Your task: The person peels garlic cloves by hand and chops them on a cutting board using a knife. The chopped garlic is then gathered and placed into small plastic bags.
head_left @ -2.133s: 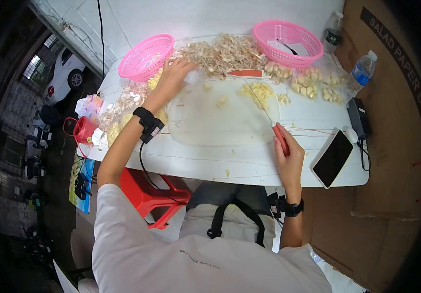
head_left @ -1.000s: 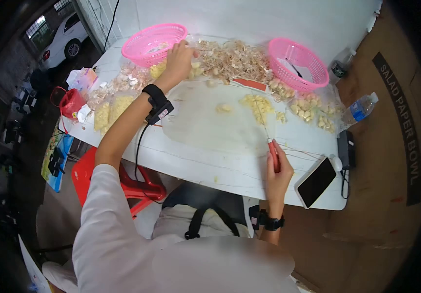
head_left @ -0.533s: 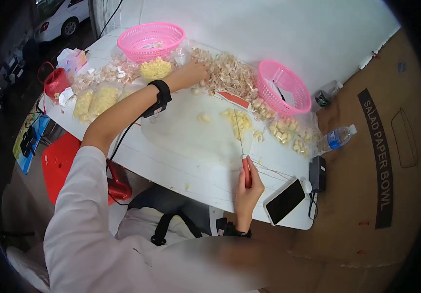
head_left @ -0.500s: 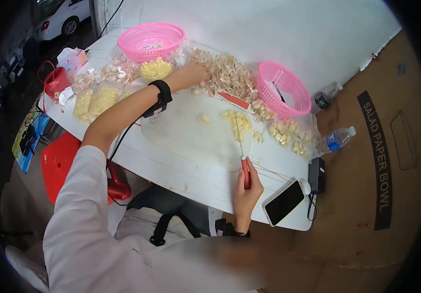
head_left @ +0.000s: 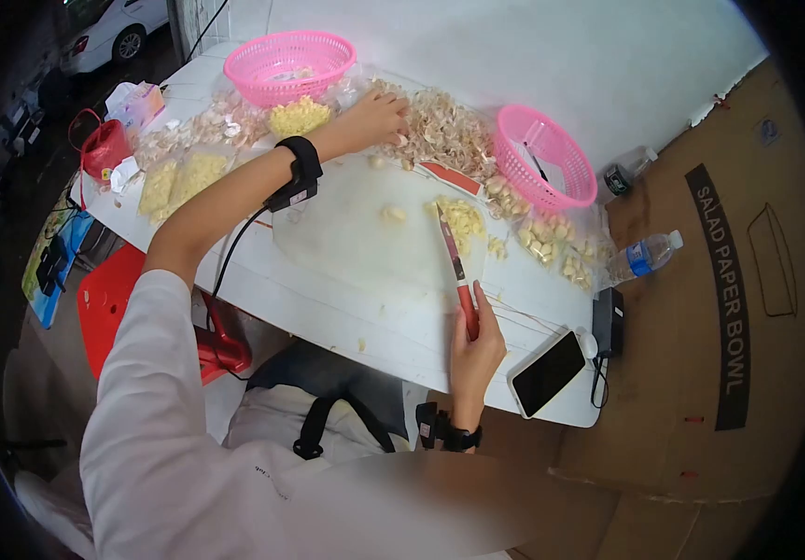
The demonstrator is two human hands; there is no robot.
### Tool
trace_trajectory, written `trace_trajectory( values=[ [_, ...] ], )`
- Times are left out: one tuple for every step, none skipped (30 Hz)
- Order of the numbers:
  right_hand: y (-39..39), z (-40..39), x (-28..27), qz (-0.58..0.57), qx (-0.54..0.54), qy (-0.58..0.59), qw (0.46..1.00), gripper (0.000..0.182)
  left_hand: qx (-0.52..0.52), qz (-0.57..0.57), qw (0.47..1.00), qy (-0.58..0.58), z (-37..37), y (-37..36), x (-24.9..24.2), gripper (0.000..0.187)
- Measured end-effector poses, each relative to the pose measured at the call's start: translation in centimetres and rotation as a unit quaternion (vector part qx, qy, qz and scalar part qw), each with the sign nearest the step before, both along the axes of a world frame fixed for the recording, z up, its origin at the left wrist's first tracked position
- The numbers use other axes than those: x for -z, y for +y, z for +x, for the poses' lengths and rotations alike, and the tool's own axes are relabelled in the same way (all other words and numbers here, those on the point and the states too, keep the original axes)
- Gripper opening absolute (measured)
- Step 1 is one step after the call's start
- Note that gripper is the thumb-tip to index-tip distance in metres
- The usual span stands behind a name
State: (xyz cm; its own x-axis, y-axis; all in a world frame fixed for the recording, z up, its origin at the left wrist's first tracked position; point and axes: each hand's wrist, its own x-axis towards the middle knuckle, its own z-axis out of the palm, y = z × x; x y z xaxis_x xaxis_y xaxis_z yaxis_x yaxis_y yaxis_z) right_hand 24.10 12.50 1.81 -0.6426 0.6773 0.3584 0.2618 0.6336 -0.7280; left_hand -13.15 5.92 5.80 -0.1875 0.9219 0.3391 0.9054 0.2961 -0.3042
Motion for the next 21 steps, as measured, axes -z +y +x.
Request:
trace_trajectory(
  values=[
    [-0.1,0.0,-0.3,-0.008,0.005,0.000,1.000,0.035,0.013,0.013,0.997,-0.071,0.2,-0.2,-0.1,0.024],
    [-0.3,0.1,-0.4,-0.016,0.010,0.001,1.000,0.035,0.012,0.010,0.997,-0.072,0.3,-0.3,-0.1,0.024],
    [-0.2,0.1,-0.1,-0.019,0.009,0.001,1.000,0.035,0.006,0.009,0.985,-0.171,0.5,-0.4,0.1,0.025],
    [0.1,0.1,0.2,-0.014,0.011,0.005,1.000,0.035,0.000,0.009,0.963,-0.269,0.7,-0.5,0.2,0.025],
    [0.2,0.0,0.4,-0.007,0.014,0.010,1.000,0.035,-0.001,0.009,0.963,-0.269,1.2,-0.8,0.1,0.025],
    [0.2,0.0,0.3,-0.012,0.014,0.012,1.000,0.034,0.000,-0.009,0.955,-0.297,1.6,-1.0,0.0,0.025],
    [0.1,0.0,0.2,-0.010,0.014,0.012,1.000,0.034,0.002,-0.026,0.945,-0.325,2.0,-1.1,-0.2,0.024],
    [0.1,0.1,0.2,-0.032,0.011,0.016,0.999,0.034,0.005,-0.023,0.945,-0.325,1.8,-0.9,0.0,0.024],
    [0.2,0.2,0.1,-0.054,0.009,0.020,0.998,0.034,0.033,-0.011,0.947,-0.318,1.7,-0.9,0.3,0.024],
    [0.3,0.2,0.3,-0.053,0.011,0.020,0.998,0.034,0.061,0.001,0.949,-0.311,1.5,-0.9,0.7,0.025],
    [0.5,0.2,0.8,-0.031,0.010,0.041,0.999,0.035,0.062,0.000,0.948,-0.311,1.3,-0.9,0.9,0.025],
    [0.6,0.1,1.3,-0.011,0.008,0.063,0.998,0.036,0.079,0.005,0.932,-0.354,1.0,-1.0,1.0,0.026],
    [0.7,0.2,1.5,-0.013,0.008,0.063,0.998,0.036,0.094,0.009,0.913,-0.396,0.8,-1.1,1.3,0.029],
    [0.9,0.2,1.6,0.003,0.008,0.063,0.998,0.036,0.093,0.007,0.914,-0.396,0.9,-1.2,1.0,0.029],
    [0.9,0.1,1.6,0.017,0.007,0.063,0.998,0.036,0.084,-0.007,0.906,-0.415,1.0,-1.4,0.7,0.030],
    [0.7,0.2,1.4,0.015,0.007,0.064,0.998,0.036,0.075,-0.021,0.897,-0.435,1.2,-1.6,0.5,0.032],
    [0.3,0.2,0.5,-0.024,0.006,0.055,0.998,0.035,0.074,-0.023,0.897,-0.434,1.1,-1.8,0.3,0.032],
    [0.1,0.2,0.1,-0.062,0.004,0.045,0.997,0.034,0.048,-0.037,0.890,-0.451,1.0,-2.0,0.2,0.032],
    [0.1,0.2,0.1,-0.063,0.004,0.046,0.997,0.034,0.023,-0.049,0.882,-0.468,1.0,-2.1,0.1,0.033],
    [0.2,0.2,0.1,-0.060,0.003,0.045,0.997,0.034,0.022,-0.050,0.882,-0.468,1.0,-2.1,0.1,0.033],
    [0.2,0.2,0.2,-0.056,0.001,0.045,0.997,0.033,0.036,-0.036,0.906,-0.420,1.0,-1.9,0.0,0.032]
  ],
)
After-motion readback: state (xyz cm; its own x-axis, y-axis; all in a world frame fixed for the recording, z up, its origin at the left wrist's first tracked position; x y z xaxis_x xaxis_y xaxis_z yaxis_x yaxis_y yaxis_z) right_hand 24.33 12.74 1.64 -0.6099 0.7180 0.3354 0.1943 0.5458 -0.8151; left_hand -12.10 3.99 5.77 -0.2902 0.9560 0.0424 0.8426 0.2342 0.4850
